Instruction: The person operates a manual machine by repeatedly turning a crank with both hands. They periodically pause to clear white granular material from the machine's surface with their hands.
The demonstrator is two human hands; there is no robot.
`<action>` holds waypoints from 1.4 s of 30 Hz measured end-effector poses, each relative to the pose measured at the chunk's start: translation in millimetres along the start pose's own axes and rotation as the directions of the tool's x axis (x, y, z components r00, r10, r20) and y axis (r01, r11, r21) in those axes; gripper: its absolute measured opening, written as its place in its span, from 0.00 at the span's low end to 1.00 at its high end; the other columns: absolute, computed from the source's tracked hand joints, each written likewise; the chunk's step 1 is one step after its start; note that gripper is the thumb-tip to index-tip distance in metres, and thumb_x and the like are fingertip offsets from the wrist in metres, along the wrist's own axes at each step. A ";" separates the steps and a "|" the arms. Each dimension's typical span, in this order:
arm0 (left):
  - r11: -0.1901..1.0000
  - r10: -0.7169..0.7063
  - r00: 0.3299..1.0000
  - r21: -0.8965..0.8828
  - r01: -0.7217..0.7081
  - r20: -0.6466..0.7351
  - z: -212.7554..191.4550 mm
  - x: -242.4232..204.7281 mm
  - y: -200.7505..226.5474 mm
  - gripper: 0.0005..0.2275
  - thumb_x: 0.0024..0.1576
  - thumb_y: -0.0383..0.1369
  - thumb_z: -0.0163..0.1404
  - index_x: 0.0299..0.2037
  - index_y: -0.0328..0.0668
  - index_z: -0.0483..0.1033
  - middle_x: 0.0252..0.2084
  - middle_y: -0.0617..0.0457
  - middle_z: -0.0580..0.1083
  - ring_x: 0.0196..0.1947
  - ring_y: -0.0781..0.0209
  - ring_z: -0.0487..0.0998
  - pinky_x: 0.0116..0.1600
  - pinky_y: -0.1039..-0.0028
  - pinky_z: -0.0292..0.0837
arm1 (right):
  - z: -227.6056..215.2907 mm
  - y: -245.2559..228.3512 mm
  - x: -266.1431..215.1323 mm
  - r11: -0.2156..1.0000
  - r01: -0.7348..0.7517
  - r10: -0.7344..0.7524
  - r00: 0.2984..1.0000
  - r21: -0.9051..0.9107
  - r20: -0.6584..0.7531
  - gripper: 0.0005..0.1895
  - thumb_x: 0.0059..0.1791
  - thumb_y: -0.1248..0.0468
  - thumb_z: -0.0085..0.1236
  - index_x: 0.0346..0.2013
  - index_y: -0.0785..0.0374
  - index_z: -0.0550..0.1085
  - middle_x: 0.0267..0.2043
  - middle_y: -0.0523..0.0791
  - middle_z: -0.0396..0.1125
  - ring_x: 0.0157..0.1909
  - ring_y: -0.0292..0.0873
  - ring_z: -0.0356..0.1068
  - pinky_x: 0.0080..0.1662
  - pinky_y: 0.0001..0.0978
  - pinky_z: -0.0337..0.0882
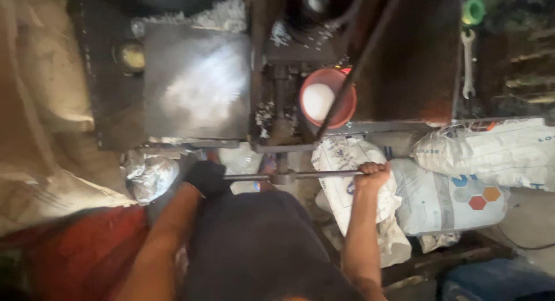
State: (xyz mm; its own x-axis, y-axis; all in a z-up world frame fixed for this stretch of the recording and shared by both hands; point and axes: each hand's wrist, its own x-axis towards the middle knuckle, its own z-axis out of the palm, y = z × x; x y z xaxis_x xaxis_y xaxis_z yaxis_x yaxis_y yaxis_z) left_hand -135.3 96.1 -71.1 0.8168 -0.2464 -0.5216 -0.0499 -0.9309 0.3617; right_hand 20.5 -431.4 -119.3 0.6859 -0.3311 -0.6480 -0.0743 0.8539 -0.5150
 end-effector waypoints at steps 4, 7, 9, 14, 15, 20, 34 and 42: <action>0.993 0.081 0.996 -0.088 -0.084 -0.043 19.7 2.2 -8.0 0.22 0.56 0.56 0.49 0.35 0.43 0.81 0.32 0.42 0.80 0.33 0.43 0.83 0.43 0.51 0.76 | 13.7 -12.1 -28.1 0.992 0.057 -0.063 0.997 -0.115 -0.050 0.24 0.58 0.47 0.41 0.19 0.48 0.56 0.15 0.35 0.44 0.17 0.34 0.42 0.22 0.27 0.49; 0.993 0.087 0.987 -0.086 -0.075 0.136 41.4 30.8 -17.1 0.22 0.53 0.56 0.51 0.35 0.46 0.84 0.34 0.42 0.80 0.36 0.42 0.82 0.46 0.51 0.75 | 35.7 -18.2 -54.1 0.982 0.147 -0.148 0.989 -0.119 0.002 0.25 0.59 0.47 0.41 0.19 0.48 0.57 0.15 0.35 0.44 0.17 0.34 0.43 0.23 0.28 0.48; 0.989 0.093 0.993 -0.119 -0.084 0.077 62.2 49.3 -23.1 0.21 0.54 0.55 0.52 0.35 0.45 0.85 0.35 0.42 0.80 0.38 0.42 0.82 0.46 0.51 0.76 | 52.1 -21.8 -88.5 0.974 0.193 -0.185 0.980 -0.115 0.074 0.25 0.58 0.47 0.40 0.19 0.49 0.56 0.15 0.36 0.44 0.17 0.36 0.43 0.24 0.29 0.49; 0.997 -0.069 0.991 0.035 0.065 0.118 107.6 91.3 -34.2 0.14 0.48 0.43 0.55 0.39 0.47 0.84 0.39 0.45 0.80 0.42 0.46 0.83 0.45 0.54 0.78 | 96.3 -0.6 -235.1 0.924 0.333 -0.235 0.881 -0.186 0.411 0.30 0.64 0.49 0.43 0.19 0.52 0.54 0.17 0.37 0.45 0.21 0.37 0.47 0.30 0.33 0.54; 1.000 -0.003 0.979 0.000 0.003 0.202 113.8 96.3 -38.6 0.15 0.49 0.44 0.55 0.40 0.46 0.84 0.40 0.44 0.80 0.42 0.45 0.83 0.46 0.54 0.77 | 99.7 19.3 -266.8 0.849 0.407 -0.202 0.839 -0.337 0.505 0.29 0.62 0.50 0.44 0.17 0.53 0.56 0.16 0.39 0.49 0.21 0.39 0.50 0.31 0.37 0.58; 0.924 0.220 0.837 -0.382 -0.014 0.500 107.8 116.1 -59.1 0.17 0.57 0.44 0.51 0.42 0.38 0.83 0.40 0.39 0.80 0.37 0.43 0.80 0.44 0.52 0.74 | 128.7 147.5 -336.9 0.352 0.434 0.712 0.451 -0.829 0.538 0.08 0.52 0.64 0.61 0.36 0.68 0.81 0.41 0.49 0.77 0.45 0.43 0.77 0.50 0.37 0.76; 0.054 -0.281 0.944 -0.985 -0.166 -0.175 -18.8 53.5 -132.7 0.09 0.62 0.30 0.47 0.46 0.37 0.79 0.35 0.46 0.80 0.31 0.60 0.80 0.36 0.69 0.78 | 69.6 393.9 -214.0 -0.281 0.822 0.855 0.449 -0.495 0.259 0.19 0.51 0.48 0.56 0.47 0.57 0.81 0.45 0.53 0.75 0.48 0.57 0.74 0.51 0.51 0.72; 0.933 0.286 0.712 0.017 -0.359 -0.642 -35.3 84.3 -125.1 0.10 0.51 0.37 0.54 0.40 0.44 0.81 0.38 0.44 0.80 0.40 0.44 0.81 0.47 0.59 0.76 | 162.5 263.8 -214.1 0.354 0.859 -0.120 0.434 -0.370 0.893 0.15 0.59 0.64 0.48 0.29 0.65 0.71 0.33 0.45 0.72 0.35 0.35 0.72 0.40 0.30 0.73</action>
